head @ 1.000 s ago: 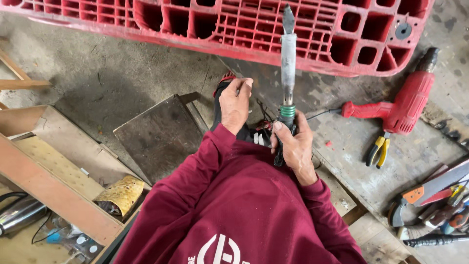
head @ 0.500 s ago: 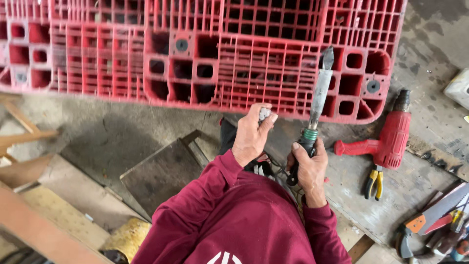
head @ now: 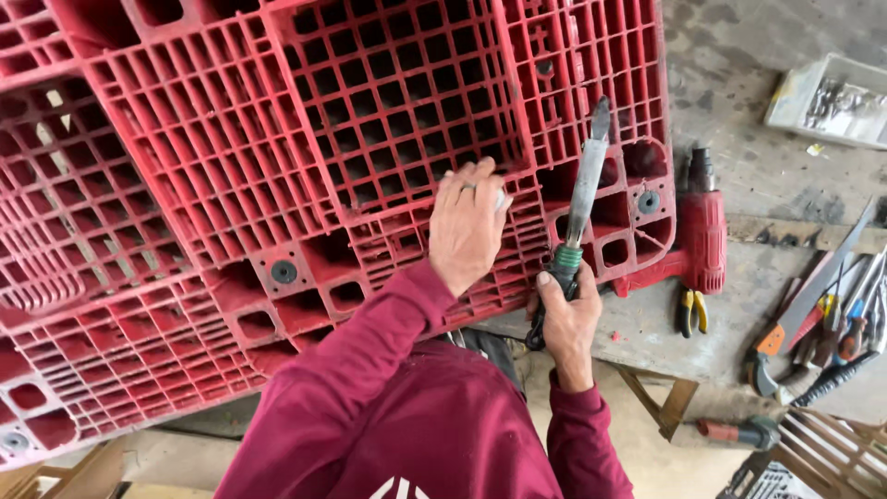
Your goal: The person uses a soldering iron to melt and weld sections of a red plastic pallet, moving the hot tip along joints and using a piece of scrap plastic to fill gaps while working on the floor.
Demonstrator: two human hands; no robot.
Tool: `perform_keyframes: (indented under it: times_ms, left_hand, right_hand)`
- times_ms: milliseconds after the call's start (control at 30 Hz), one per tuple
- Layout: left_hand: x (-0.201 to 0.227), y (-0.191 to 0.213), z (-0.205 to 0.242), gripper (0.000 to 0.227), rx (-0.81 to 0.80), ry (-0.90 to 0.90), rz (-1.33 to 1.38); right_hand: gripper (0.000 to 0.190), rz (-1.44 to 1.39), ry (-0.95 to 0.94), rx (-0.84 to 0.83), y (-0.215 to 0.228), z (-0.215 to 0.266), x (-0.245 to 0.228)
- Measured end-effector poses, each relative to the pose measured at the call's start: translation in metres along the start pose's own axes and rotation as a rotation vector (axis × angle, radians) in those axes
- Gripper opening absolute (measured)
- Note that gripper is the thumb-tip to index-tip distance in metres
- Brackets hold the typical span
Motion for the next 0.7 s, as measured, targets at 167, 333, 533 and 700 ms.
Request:
perform_keyframes:
  times_ms: [167, 333, 533, 700]
  left_hand:
    - [-0.002, -0.013, -0.026, 0.026, -0.177, 0.089, 0.029]
    - [-0.003, -0.006, -0.031, 0.02, -0.255, 0.095, 0.057]
    - [-0.003, -0.006, -0.032, 0.023, -0.288, 0.145, 0.117]
    - [-0.006, -0.011, -0.03, 0.021, -0.234, 0.183, 0.129]
  right_hand:
    - [0.033, 0.076, 0.056, 0.023, -0.003, 0.0, 0.002]
    - [0.036, 0.259, 0.048, 0.052, 0.0, -0.003, 0.009]
    - [0.04, 0.458, 0.148, 0.018, -0.001, -0.022, -0.001]
    - [0.039, 0.36, 0.074, -0.065, -0.005, -0.034, -0.007]
Point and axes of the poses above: each hand's wrist, its own z-axis away from the middle knuckle, its own y-axis out of the back of the hand, x = y × z, the point moved 5 cm from there along -z, towards the middle knuckle, and after that the axes turned 13 degrees about -x, right-handed, at the moved point
